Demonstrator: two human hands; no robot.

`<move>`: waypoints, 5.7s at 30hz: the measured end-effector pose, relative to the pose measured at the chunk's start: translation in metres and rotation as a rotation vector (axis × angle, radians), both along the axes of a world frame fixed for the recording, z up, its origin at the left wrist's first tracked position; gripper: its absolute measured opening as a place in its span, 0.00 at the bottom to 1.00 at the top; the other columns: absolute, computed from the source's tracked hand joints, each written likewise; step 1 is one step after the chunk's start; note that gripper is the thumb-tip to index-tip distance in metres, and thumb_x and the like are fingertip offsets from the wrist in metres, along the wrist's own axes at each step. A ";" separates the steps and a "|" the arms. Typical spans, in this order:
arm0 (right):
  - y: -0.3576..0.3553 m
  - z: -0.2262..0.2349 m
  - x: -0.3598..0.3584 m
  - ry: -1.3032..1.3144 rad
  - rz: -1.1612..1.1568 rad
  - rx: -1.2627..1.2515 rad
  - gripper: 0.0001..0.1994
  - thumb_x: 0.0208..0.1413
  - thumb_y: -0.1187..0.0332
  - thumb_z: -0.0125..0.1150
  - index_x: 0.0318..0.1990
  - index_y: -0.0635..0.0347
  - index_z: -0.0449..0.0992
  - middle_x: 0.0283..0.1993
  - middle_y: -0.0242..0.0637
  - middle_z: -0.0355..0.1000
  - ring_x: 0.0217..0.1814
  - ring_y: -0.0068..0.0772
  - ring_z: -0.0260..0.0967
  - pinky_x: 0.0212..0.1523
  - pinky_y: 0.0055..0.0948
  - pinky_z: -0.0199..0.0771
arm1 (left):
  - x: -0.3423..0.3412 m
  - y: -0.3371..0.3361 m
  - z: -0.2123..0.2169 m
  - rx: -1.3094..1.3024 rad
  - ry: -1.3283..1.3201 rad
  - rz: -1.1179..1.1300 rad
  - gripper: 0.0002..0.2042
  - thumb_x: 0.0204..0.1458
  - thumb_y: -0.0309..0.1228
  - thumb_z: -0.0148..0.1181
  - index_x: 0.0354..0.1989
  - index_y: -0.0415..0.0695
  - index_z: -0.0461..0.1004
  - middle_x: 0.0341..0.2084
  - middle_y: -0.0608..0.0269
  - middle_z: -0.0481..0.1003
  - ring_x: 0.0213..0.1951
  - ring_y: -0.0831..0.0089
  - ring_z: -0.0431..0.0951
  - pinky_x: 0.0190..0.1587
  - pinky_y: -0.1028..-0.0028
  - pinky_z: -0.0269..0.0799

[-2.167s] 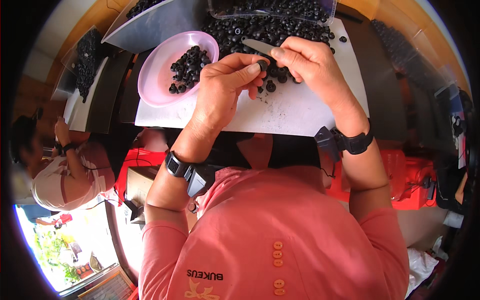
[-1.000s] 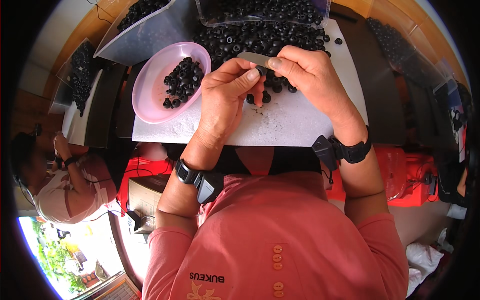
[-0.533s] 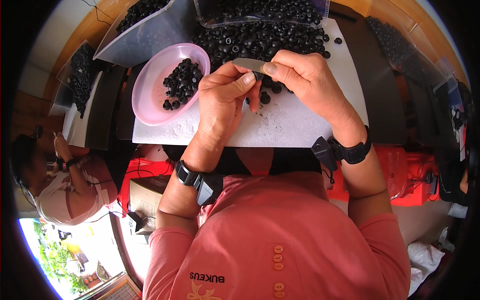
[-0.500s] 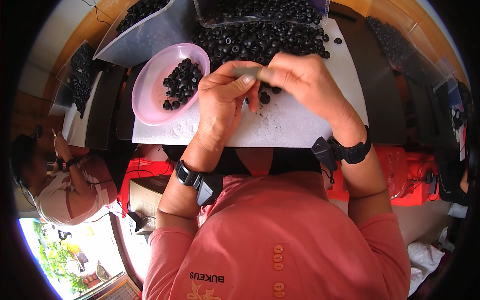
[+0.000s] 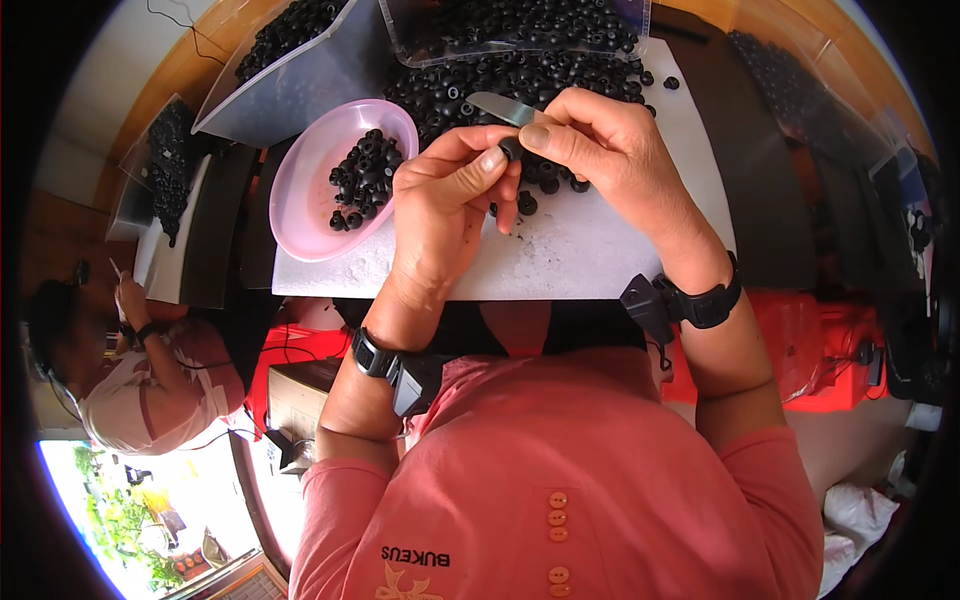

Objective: The person is trimming flash from small black circular rubber parts using a small utility knife.

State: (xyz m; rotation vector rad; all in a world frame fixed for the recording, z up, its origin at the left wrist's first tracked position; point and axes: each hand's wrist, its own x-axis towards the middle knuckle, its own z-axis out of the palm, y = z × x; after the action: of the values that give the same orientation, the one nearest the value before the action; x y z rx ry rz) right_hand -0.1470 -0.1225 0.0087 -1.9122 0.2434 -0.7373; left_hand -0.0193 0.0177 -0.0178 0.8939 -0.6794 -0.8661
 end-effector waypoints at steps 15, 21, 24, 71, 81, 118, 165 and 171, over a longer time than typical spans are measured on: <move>0.001 -0.002 -0.001 -0.028 -0.033 0.042 0.17 0.57 0.59 0.67 0.26 0.64 0.76 0.15 0.26 0.58 0.19 0.17 0.52 0.20 0.26 0.52 | 0.019 0.032 0.028 0.084 -0.274 0.124 0.09 0.59 0.20 0.58 0.45 0.30 0.78 0.29 0.57 0.77 0.26 0.75 0.74 0.23 0.77 0.71; 0.007 0.002 -0.005 0.036 0.050 -0.021 0.15 0.62 0.63 0.61 0.26 0.65 0.74 0.14 0.32 0.58 0.18 0.19 0.51 0.20 0.29 0.52 | 0.003 0.022 0.016 0.098 -0.087 0.040 0.08 0.61 0.22 0.57 0.44 0.31 0.77 0.32 0.54 0.79 0.27 0.73 0.77 0.23 0.75 0.72; 0.004 -0.002 -0.003 0.041 0.054 -0.086 0.15 0.62 0.63 0.61 0.26 0.65 0.74 0.14 0.33 0.58 0.18 0.21 0.51 0.20 0.30 0.52 | 0.001 0.019 0.012 0.108 -0.044 0.019 0.06 0.61 0.23 0.57 0.43 0.32 0.76 0.31 0.54 0.79 0.27 0.73 0.78 0.23 0.75 0.72; 0.000 0.004 -0.008 -0.069 -0.079 0.141 0.18 0.64 0.58 0.59 0.26 0.62 0.77 0.14 0.24 0.60 0.17 0.12 0.55 0.17 0.18 0.54 | 0.031 0.047 0.021 0.205 -1.566 0.563 0.12 0.39 0.17 0.68 0.34 0.42 0.78 0.34 0.57 0.74 0.38 0.56 0.75 0.39 0.63 0.73; 0.000 0.002 -0.006 -0.070 -0.085 0.141 0.17 0.63 0.60 0.60 0.26 0.63 0.77 0.14 0.24 0.62 0.17 0.11 0.56 0.18 0.17 0.54 | 0.000 0.022 -0.005 0.241 -1.616 0.381 0.10 0.43 0.24 0.70 0.34 0.38 0.77 0.32 0.57 0.72 0.34 0.58 0.74 0.37 0.64 0.72; 0.003 -0.002 -0.003 0.066 -0.008 -0.051 0.14 0.59 0.62 0.65 0.27 0.63 0.77 0.14 0.29 0.56 0.18 0.17 0.50 0.19 0.26 0.51 | 0.004 0.026 0.008 0.227 -0.414 0.142 0.07 0.55 0.20 0.62 0.43 0.35 0.79 0.31 0.64 0.78 0.32 0.79 0.76 0.28 0.79 0.71; 0.001 -0.008 -0.001 0.068 -0.026 -0.158 0.13 0.62 0.64 0.62 0.29 0.64 0.75 0.16 0.35 0.62 0.18 0.24 0.56 0.20 0.29 0.57 | -0.004 0.007 -0.006 -0.021 0.035 -0.001 0.06 0.63 0.21 0.54 0.44 0.34 0.75 0.34 0.53 0.78 0.30 0.71 0.78 0.26 0.74 0.75; 0.002 -0.003 -0.004 0.136 -0.009 -0.175 0.12 0.64 0.65 0.60 0.30 0.64 0.76 0.18 0.26 0.63 0.22 0.15 0.57 0.22 0.24 0.56 | -0.004 0.007 -0.007 -0.023 0.038 -0.002 0.06 0.63 0.21 0.54 0.44 0.34 0.75 0.34 0.54 0.78 0.30 0.72 0.78 0.26 0.74 0.74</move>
State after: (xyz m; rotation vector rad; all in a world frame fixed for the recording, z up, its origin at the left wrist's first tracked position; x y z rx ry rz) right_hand -0.1511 -0.1206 0.0057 -2.1326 0.2797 -0.6536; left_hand -0.0236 0.0251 -0.0251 0.8539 -0.6559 -0.8737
